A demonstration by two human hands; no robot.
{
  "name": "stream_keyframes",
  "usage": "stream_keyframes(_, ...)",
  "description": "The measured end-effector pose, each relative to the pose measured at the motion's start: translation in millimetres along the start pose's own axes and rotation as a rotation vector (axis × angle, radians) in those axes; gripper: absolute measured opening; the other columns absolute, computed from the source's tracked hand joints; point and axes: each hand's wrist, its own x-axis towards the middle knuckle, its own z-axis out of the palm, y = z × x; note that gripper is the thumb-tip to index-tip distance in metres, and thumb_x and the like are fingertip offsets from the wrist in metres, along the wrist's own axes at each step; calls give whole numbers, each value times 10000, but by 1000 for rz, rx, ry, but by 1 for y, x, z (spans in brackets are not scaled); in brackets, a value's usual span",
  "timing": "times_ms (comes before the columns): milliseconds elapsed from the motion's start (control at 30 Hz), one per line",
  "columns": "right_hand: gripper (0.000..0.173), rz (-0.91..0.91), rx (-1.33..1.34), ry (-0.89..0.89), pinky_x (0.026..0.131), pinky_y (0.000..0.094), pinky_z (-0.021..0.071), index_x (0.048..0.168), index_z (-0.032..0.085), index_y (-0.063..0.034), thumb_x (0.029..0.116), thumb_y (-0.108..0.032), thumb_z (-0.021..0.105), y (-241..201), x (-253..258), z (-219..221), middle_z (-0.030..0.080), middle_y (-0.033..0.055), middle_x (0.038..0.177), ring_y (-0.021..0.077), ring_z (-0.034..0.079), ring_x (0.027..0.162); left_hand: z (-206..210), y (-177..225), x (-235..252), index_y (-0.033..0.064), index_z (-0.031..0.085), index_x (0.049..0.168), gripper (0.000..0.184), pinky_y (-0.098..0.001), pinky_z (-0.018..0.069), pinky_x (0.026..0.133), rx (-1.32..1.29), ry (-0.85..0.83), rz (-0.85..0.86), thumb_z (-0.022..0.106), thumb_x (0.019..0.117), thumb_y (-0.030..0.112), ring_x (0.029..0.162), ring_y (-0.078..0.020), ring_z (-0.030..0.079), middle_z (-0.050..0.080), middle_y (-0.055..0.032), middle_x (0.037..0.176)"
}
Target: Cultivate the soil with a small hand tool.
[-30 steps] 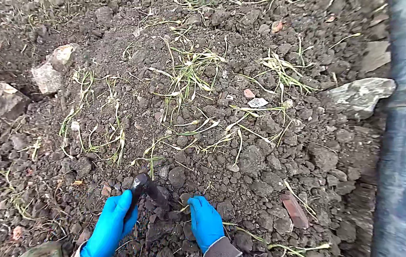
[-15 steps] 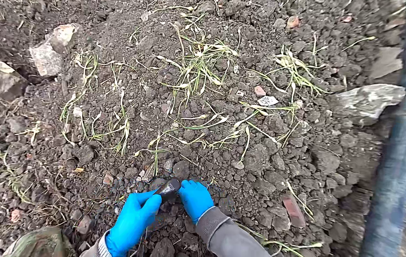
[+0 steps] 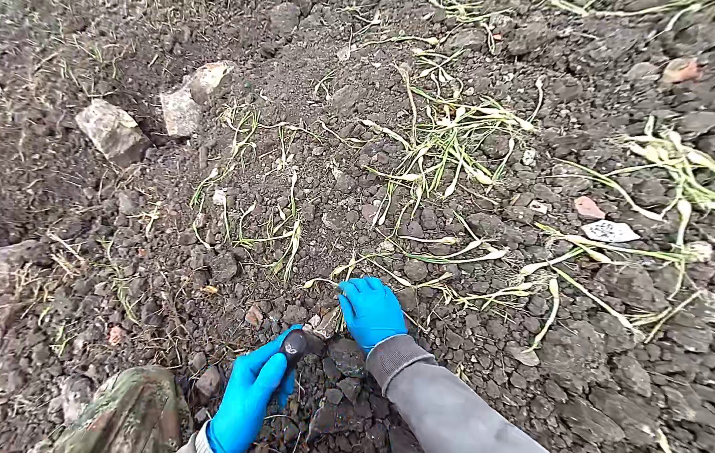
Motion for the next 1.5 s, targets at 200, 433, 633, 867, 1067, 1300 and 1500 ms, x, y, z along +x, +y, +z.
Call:
stream_keyframes(200, 288, 71, -29, -241, 1110, 548, 401, 1268, 720, -120, 1045, -225, 571, -17, 33, 19, 712, 147, 1243, 362, 604, 1254, -35, 61, 0, 95, 710, 942, 604, -225, 491, 478, -54, 82, 114, 478, 998, 650, 512, -65, 575, 622, 1, 627)
stream_keyframes(433, 267, -5, 201, 238, 891, 551, 577, 1069, 796, -118, 1001, -209, 555, 28, -75, 11, 756, 118, 1034, 339, 722, 1013, -41, 134, 17, 126, 718, 1151, 361, -218, 544, 514, -151, -55, 180, 581, 1019, 433, 577, -69, 641, 701, -8, 778)
stream_keyframes(633, 310, -105, 219, 262, 817, 467, 596, 1016, 797, -150, 1015, -278, 515, 32, -80, -28, 747, 59, 988, 255, 721, 953, 14, -10, 39, 151, 724, 858, 484, -188, 386, 439, 83, 79, -202, 592, 947, 608, 458, -16, 452, 519, 81, 559)
stream_keyframes(867, 265, 69, 247, -29, 885, 516, 595, 1115, 763, -94, 1036, -203, 535, -21, -70, 22, 761, 128, 1071, 320, 734, 1037, -25, 55, 11, 160, 718, 857, 581, -181, 404, 393, -21, 142, -60, 523, 946, 699, 426, -22, 472, 545, 47, 555)
stream_keyframes(1067, 330, 102, 281, 318, 770, 457, 615, 1014, 777, -95, 1030, -282, 506, -14, -78, 2, 776, 84, 968, 249, 759, 920, -5, 27, 19, 133, 770, 998, 571, -159, 399, 435, -18, 134, -38, 557, 953, 660, 470, 20, 463, 557, 96, 593)
stream_keyframes(1300, 304, 138, 253, 17, 871, 497, 605, 1076, 782, -95, 1034, -264, 532, -30, -69, 16, 777, 109, 1058, 282, 750, 1026, -20, 20, 15, 195, 620, 674, 583, -182, 355, 392, -35, 156, -198, 559, 914, 723, 415, -16, 431, 494, 75, 518)
stream_keyframes(1500, 293, -26, 24, -112, 852, 517, 571, 1103, 822, -185, 999, -311, 578, -34, -78, 33, 739, 130, 1048, 351, 698, 1005, -22, -12, -12, 163, 687, 822, 623, -187, 376, 399, -71, 239, -23, 468, 954, 731, 424, -1, 434, 504, 92, 540)
